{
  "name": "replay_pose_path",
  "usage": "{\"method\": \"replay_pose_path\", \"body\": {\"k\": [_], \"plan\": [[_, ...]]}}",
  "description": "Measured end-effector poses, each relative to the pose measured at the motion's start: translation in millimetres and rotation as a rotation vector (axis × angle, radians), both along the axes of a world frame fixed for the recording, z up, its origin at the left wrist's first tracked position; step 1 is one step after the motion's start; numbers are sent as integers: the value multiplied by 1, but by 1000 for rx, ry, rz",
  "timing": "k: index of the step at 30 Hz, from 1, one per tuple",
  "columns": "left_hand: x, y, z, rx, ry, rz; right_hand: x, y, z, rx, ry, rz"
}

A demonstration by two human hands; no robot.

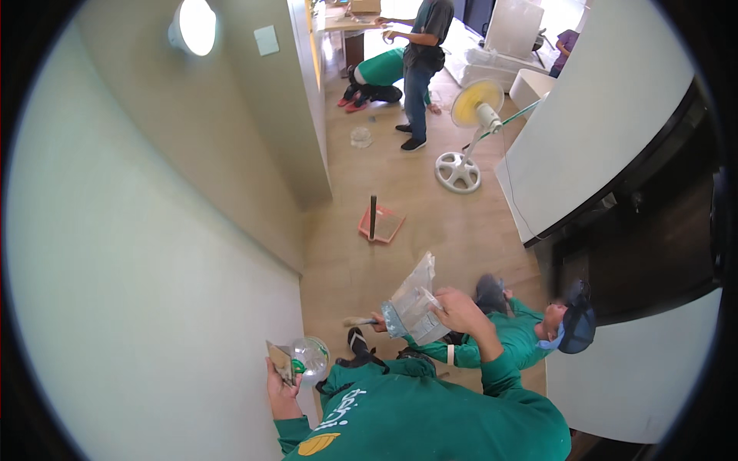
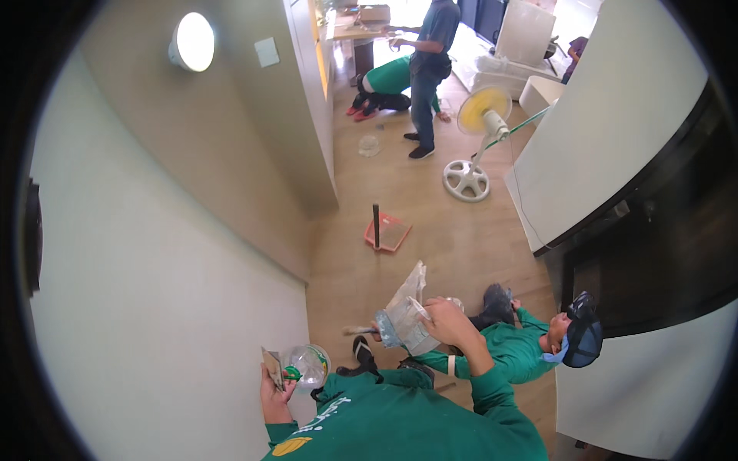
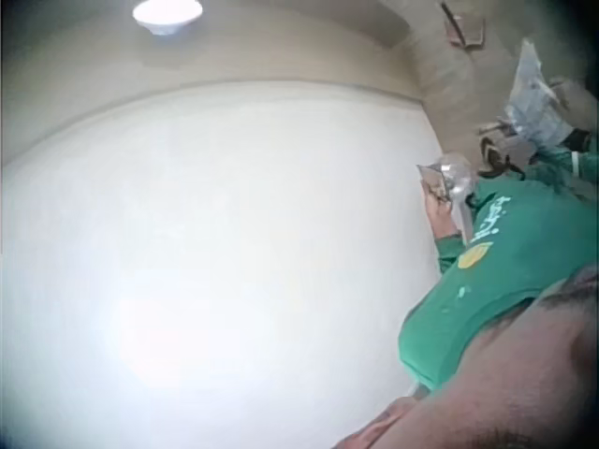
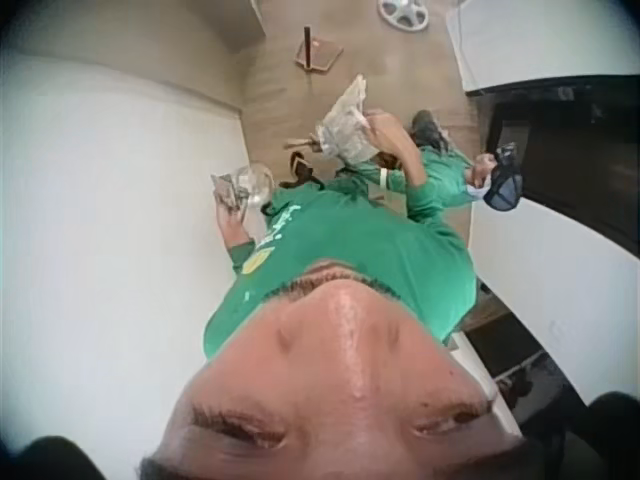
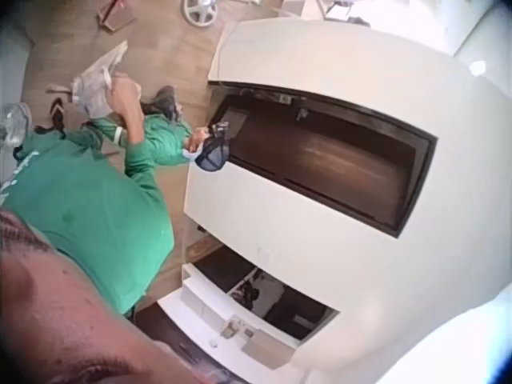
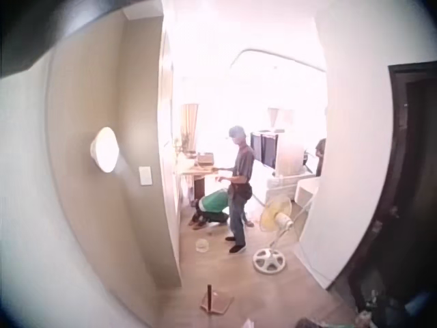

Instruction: The person applies a brown filler material to the floorboards using a small scraper, smoothing it into cracks and holes, and periodically adds more filler to the scraper from a piece of cardboard.

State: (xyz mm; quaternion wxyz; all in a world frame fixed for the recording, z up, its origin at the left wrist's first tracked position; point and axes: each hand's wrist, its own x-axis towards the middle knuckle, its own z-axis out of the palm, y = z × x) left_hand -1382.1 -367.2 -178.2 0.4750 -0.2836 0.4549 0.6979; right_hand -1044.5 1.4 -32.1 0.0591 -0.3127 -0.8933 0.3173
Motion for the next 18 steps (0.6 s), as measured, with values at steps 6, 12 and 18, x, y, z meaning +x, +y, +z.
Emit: {"method": "replay_pose_path", "body": {"k": [6, 12, 18], "plan": [[-114, 159, 22, 89, 122, -183, -41, 59, -2, 49, -99, -243], [-218, 295, 48, 186, 168, -364, -55, 127, -15, 24, -86, -491], [-277, 439, 66, 227, 161, -460, -75, 208, -72, 12, -185, -769]]}}
